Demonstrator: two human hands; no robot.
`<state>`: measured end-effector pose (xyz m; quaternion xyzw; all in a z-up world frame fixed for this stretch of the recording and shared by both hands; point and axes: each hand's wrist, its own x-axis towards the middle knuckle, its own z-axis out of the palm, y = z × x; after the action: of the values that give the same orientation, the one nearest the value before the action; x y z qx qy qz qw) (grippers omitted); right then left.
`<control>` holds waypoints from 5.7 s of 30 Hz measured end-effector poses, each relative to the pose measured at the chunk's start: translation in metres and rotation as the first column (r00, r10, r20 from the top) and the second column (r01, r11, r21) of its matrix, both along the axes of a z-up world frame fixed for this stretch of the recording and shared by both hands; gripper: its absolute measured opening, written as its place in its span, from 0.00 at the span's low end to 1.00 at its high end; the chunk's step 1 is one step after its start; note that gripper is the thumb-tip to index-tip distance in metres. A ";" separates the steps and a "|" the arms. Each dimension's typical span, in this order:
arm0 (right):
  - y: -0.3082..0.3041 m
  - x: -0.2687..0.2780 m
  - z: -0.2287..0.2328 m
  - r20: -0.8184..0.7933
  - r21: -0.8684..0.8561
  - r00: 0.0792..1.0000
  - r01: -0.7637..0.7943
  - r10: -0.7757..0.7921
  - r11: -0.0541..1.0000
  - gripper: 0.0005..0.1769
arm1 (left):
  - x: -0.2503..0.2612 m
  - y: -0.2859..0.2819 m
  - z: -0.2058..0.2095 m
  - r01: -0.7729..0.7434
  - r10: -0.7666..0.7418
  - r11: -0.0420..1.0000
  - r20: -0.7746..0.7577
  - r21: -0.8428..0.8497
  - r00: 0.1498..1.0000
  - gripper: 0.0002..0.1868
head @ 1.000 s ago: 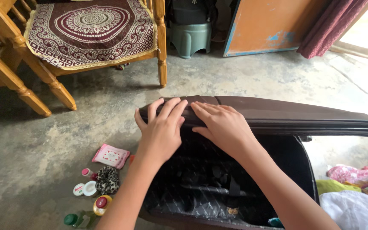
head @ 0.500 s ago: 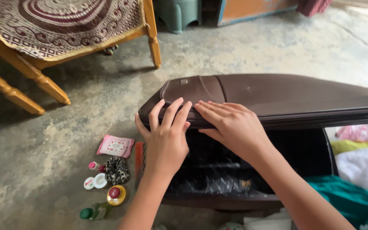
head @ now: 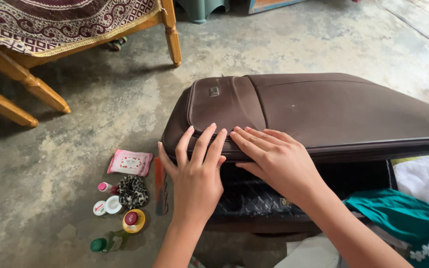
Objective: The person closes a suitcase by pulling the zippers around the lid and then extending the telescopic handle.
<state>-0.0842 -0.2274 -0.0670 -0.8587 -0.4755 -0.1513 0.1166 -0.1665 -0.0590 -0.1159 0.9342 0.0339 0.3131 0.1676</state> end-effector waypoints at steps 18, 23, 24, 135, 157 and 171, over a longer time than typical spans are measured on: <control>-0.012 0.002 -0.029 -0.046 -0.003 0.998 -0.035 0.035 0.999 0.34 | -0.003 -0.014 -0.024 -0.021 0.020 0.999 -0.060 -0.024 0.998 0.26; -0.014 -0.005 -0.042 -0.046 0.013 0.998 -0.041 0.041 0.999 0.34 | -0.012 -0.017 -0.033 -0.028 0.027 1.000 -0.079 -0.007 0.997 0.27; -0.014 -0.008 -0.046 -0.036 0.021 0.998 -0.042 0.043 0.999 0.33 | -0.014 -0.017 -0.037 -0.029 0.029 1.000 -0.075 0.000 0.997 0.27; -0.438 0.085 -0.214 -0.110 -0.469 0.479 0.747 -0.871 0.471 0.20 | 0.182 0.050 -0.232 -0.199 0.069 -0.003 -0.199 -0.980 0.978 0.37; 0.088 0.257 -0.132 -0.263 0.116 0.957 0.154 -0.119 0.981 0.14 | 0.155 0.049 -0.241 -0.290 0.128 0.281 -0.264 -0.915 0.956 0.30; 0.244 0.412 -0.244 0.071 -0.111 0.945 0.324 -0.318 0.939 0.16 | 0.159 0.071 -0.210 -0.364 -0.020 0.108 -0.368 -0.925 0.930 0.31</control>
<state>0.3281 0.0166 -0.3109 -0.9261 -0.3401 -0.1613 0.0257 -0.0078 0.0121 -0.3260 0.6134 0.3652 0.0897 0.6945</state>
